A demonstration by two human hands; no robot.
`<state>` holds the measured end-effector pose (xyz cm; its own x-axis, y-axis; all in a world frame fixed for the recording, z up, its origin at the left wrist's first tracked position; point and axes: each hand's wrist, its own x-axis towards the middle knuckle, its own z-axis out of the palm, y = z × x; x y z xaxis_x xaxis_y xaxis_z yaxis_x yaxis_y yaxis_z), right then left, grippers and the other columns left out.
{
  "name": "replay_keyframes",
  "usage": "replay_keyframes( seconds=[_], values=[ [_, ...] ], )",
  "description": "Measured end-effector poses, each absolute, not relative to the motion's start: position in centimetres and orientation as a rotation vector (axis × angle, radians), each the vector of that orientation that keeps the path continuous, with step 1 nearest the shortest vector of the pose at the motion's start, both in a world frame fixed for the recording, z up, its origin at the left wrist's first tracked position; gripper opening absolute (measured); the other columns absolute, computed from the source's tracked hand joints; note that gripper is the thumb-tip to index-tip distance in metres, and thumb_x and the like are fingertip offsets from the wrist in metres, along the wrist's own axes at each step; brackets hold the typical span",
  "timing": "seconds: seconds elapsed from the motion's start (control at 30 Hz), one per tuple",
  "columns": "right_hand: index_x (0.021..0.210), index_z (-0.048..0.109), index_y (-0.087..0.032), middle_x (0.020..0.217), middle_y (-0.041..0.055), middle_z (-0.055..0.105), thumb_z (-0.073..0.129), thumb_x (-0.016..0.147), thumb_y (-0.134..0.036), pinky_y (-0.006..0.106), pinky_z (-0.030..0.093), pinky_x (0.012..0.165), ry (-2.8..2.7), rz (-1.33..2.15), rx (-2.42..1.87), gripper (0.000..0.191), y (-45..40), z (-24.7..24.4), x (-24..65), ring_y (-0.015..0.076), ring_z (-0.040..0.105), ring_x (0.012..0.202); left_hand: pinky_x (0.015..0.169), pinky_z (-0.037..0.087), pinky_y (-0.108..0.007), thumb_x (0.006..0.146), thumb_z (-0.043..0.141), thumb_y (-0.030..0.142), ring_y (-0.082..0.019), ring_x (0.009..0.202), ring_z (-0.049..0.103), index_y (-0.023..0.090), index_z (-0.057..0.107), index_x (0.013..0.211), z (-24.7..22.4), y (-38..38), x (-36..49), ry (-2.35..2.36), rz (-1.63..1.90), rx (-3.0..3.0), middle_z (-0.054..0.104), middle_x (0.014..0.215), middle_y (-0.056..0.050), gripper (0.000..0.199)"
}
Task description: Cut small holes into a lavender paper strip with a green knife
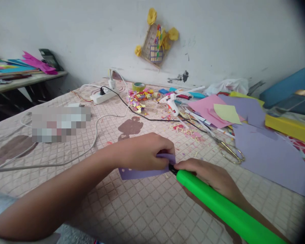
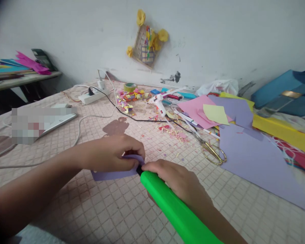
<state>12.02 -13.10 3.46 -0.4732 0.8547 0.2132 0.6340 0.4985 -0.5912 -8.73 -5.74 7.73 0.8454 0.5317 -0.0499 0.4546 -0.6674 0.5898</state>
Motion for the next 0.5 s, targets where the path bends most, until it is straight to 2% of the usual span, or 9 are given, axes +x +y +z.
replay_keyframes(
  seconds=[0.27,0.4,0.5],
  values=[
    [0.095,0.065,-0.03,0.086,-0.0011,0.07,0.049,0.083,-0.022,0.028,0.049,0.069,-2.188,0.769,-1.183,0.021,-12.48,3.46,11.64,0.0169,0.066,0.08,0.056,0.038,-0.018,0.076,0.054,0.007,-0.008,0.065,0.054,0.013,0.062,0.091,6.86,-4.68,-8.91,0.577,0.108,2.271,0.064,0.078,0.002,0.018],
    [0.096,0.065,-0.031,0.087,-0.0019,0.071,0.053,0.079,-0.02,0.029,0.049,0.071,-2.203,0.776,-1.175,0.023,-12.28,3.24,11.94,0.0173,0.066,0.081,0.068,0.043,-0.019,0.076,0.056,0.004,-0.01,0.081,0.06,0.013,0.063,0.1,6.78,-4.62,-8.83,0.521,0.133,2.289,0.068,0.094,-0.002,0.027],
    [0.097,0.065,-0.032,0.089,-0.0021,0.071,0.054,0.078,-0.021,0.03,0.05,0.071,-2.224,0.783,-1.178,0.025,-12.23,3.03,12.12,0.0182,0.066,0.081,0.072,0.044,-0.019,0.077,0.055,0.003,-0.011,0.084,0.061,0.014,0.064,0.101,6.82,-4.71,-8.81,0.487,0.109,2.303,0.069,0.095,-0.001,0.028]
  ],
)
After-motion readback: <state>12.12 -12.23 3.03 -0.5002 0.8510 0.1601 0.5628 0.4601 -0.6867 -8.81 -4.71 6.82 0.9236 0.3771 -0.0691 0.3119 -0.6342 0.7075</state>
